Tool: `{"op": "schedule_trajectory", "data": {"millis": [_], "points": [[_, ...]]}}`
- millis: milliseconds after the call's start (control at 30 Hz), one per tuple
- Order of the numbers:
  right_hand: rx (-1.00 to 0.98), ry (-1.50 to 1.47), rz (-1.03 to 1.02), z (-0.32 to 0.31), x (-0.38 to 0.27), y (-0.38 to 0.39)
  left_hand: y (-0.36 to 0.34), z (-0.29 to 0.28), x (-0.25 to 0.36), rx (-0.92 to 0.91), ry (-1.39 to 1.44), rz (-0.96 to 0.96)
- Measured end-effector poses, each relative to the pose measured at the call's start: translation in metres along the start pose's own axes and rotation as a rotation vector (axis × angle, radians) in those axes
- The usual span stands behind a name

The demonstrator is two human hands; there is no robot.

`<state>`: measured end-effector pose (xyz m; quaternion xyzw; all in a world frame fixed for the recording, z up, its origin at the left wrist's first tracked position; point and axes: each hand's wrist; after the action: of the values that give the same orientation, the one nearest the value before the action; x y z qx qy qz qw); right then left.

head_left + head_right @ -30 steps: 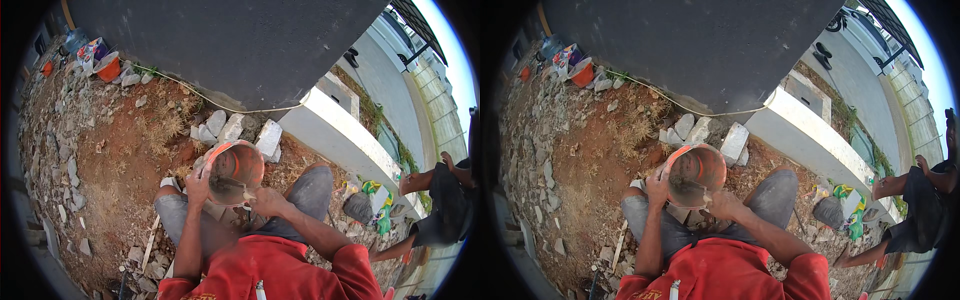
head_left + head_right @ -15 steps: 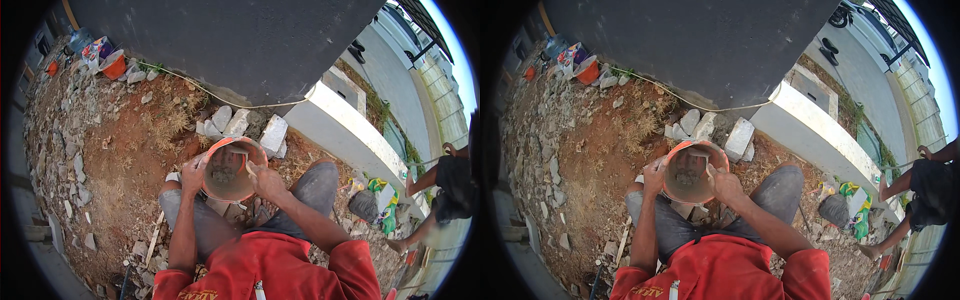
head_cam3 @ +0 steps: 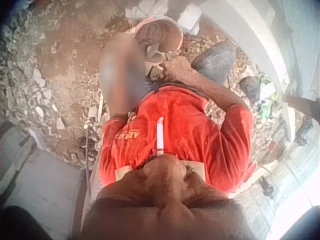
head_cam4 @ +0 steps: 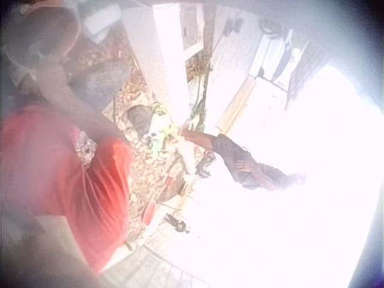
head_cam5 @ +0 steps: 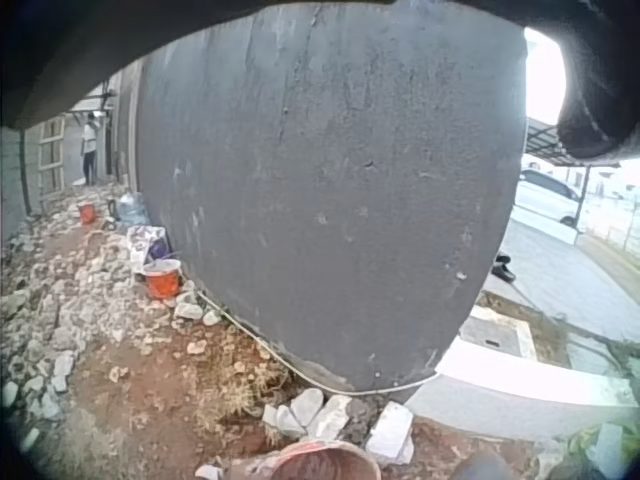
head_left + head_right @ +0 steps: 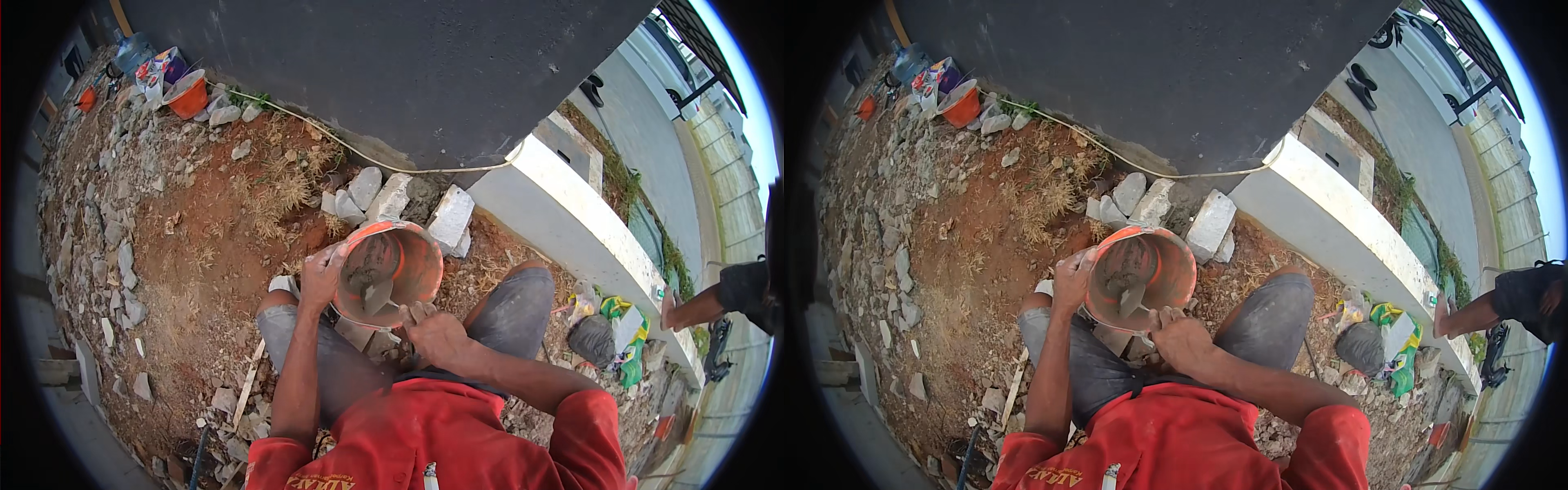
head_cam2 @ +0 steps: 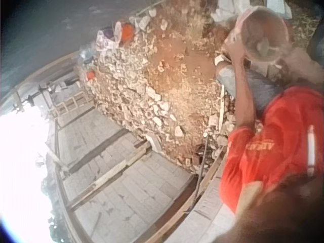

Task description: The person positions concrete blocks by hand into a wall foundation, then scoops and applies mortar from a bucket onto the structure using a trowel.

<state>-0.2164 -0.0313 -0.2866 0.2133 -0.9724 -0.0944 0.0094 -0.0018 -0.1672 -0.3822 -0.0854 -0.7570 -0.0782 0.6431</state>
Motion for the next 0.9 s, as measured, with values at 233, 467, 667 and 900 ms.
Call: {"op": "schedule_trajectory", "data": {"millis": [233, 467, 667, 900], "points": [[0.217, -0.18, 0.15, 0.023, 0.02, -0.024, -0.002, 0.004, 0.01, -0.064, -0.023, -0.013], [-0.021, -0.207, -0.081, 0.05, 0.049, -0.01, -0.011, -0.004, 0.011, -0.119, 0.0, 0.01], [0.109, -0.348, 0.195, 0.061, 0.06, -0.01, -0.018, 0.003, 0.013, -0.189, -0.048, 0.022], [0.071, -0.586, 0.309, 0.079, 0.05, 0.007, -0.018, 0.001, 0.013, -0.154, -0.041, -0.042]]}}
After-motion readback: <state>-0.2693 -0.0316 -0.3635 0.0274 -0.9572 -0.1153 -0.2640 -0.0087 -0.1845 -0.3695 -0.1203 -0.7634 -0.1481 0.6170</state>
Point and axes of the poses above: each hand's wrist, its own y-axis away from the middle knuckle, its own z-axis out of the palm, x = y × z, and after that the axes turned 3 degrees about -x, right-handed
